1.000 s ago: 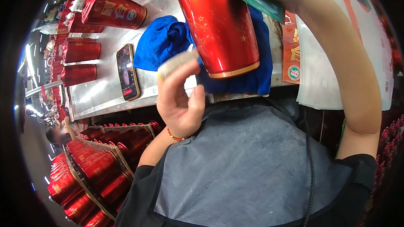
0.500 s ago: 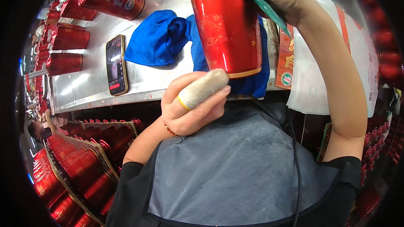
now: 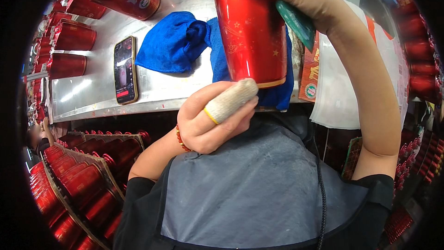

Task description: The person applies a red label to a red cylindrical container, smoothing it with a green tool and wiping the surface with a blue cloth. The person repeats this process on multiple containers, placing finished ones on a nearby tray.

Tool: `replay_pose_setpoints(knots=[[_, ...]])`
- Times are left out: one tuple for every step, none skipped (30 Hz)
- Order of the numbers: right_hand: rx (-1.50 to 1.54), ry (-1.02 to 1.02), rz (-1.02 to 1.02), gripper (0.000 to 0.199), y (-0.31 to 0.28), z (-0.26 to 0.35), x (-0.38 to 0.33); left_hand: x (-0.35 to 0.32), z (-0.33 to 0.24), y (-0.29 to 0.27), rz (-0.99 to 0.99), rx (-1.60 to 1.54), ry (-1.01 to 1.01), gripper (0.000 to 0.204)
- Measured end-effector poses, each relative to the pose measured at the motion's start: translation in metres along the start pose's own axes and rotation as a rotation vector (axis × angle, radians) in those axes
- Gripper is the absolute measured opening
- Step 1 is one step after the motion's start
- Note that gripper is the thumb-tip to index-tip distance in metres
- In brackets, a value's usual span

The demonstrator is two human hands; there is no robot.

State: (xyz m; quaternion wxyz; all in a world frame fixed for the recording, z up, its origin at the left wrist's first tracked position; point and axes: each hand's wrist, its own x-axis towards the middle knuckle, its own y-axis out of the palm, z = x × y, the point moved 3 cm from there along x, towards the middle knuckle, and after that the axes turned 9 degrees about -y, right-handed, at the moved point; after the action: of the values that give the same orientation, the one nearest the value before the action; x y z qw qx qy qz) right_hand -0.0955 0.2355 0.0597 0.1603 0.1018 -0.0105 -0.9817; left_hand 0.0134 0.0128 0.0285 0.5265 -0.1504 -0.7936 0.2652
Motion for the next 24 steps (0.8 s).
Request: replay_pose_setpoints(knots=[[-0.001, -0.005, 0.013, 0.069, 0.002, 0.003, -0.001, 0.005, -0.001, 0.001, 0.002, 0.025, 0.039, 0.029], [-0.095, 0.000, -0.018, 0.073, -0.001, 0.003, -0.002, 0.009, -0.003, 0.002, 0.004, 0.050, 0.078, 0.028], [-0.189, 0.005, -0.048, 0.078, -0.004, 0.001, -0.004, 0.011, -0.004, 0.004, 0.004, 0.054, 0.074, 0.029], [-0.281, 0.008, -0.086, 0.084, -0.009, -0.002, -0.007, 0.011, -0.002, 0.003, 0.008, 0.023, 0.052, 0.030], [-0.287, -0.024, -0.122, 0.084, -0.011, -0.005, -0.009, 0.009, 0.001, 0.001, 0.012, -0.007, 0.030, 0.031], [-0.293, -0.057, -0.157, 0.085, -0.013, -0.009, -0.010, 0.006, 0.004, -0.002, 0.017, -0.037, 0.008, 0.032], [-0.301, -0.087, -0.195, 0.086, -0.017, -0.010, -0.013, 0.000, 0.007, -0.006, 0.027, -0.100, -0.087, 0.033], [-0.238, -0.020, -0.061, 0.079, -0.033, -0.010, -0.011, -0.004, 0.007, -0.007, 0.037, -0.152, -0.164, 0.034], [-0.179, 0.051, 0.066, 0.073, -0.049, -0.009, -0.010, -0.007, 0.007, -0.008, 0.026, -0.164, -0.203, 0.035], [-0.127, -0.013, -0.001, 0.066, -0.047, -0.020, -0.010, -0.010, 0.007, -0.006, 0.017, -0.176, -0.248, 0.036], [-0.079, -0.083, -0.054, 0.059, -0.042, -0.028, -0.008, -0.013, 0.005, -0.004, -0.007, -0.161, -0.262, 0.038], [-0.106, -0.094, -0.070, 0.063, -0.037, -0.029, -0.008, -0.012, 0.005, -0.003, 0.000, -0.158, -0.256, 0.038], [-0.131, -0.105, -0.088, 0.067, -0.030, -0.027, -0.006, -0.011, 0.006, -0.004, 0.010, -0.154, -0.248, 0.038], [-0.158, -0.114, -0.109, 0.071, -0.023, -0.025, -0.006, -0.010, 0.006, -0.005, 0.021, -0.151, -0.240, 0.037], [-0.225, -0.052, -0.029, 0.083, -0.030, -0.018, -0.001, -0.007, 0.006, -0.004, 0.016, -0.150, -0.217, 0.037], [-0.281, -0.083, -0.050, 0.088, -0.022, -0.010, -0.004, -0.006, 0.008, -0.004, 0.016, -0.144, -0.197, 0.038], [-0.336, -0.117, -0.069, 0.093, -0.014, -0.003, -0.006, -0.005, 0.008, -0.005, 0.023, -0.133, -0.180, 0.038], [-0.364, -0.062, -0.049, 0.087, 0.006, 0.017, -0.011, -0.004, 0.008, -0.005, 0.019, -0.118, -0.159, 0.038], [-0.393, -0.008, -0.030, 0.081, 0.024, 0.043, -0.015, -0.004, 0.008, -0.006, 0.016, -0.103, -0.136, 0.038], [-0.428, -0.002, 0.003, 0.082, 0.021, 0.045, -0.015, -0.002, 0.007, -0.006, 0.011, -0.099, -0.103, 0.038], [-0.347, 0.002, 0.091, 0.083, 0.006, 0.032, -0.009, -0.001, 0.006, -0.008, 0.017, -0.087, -0.085, 0.035], [-0.159, 0.017, 0.253, 0.084, -0.028, 0.015, 0.002, 0.003, 0.007, -0.007, 0.018, -0.094, -0.060, 0.031], [0.090, 0.051, 0.395, 0.085, -0.053, -0.004, 0.013, 0.006, 0.006, -0.006, 0.019, -0.090, -0.043, 0.028], [0.094, 0.066, 0.279, 0.086, -0.047, -0.014, 0.010, 0.005, 0.007, -0.005, 0.020, -0.086, -0.056, 0.028]])
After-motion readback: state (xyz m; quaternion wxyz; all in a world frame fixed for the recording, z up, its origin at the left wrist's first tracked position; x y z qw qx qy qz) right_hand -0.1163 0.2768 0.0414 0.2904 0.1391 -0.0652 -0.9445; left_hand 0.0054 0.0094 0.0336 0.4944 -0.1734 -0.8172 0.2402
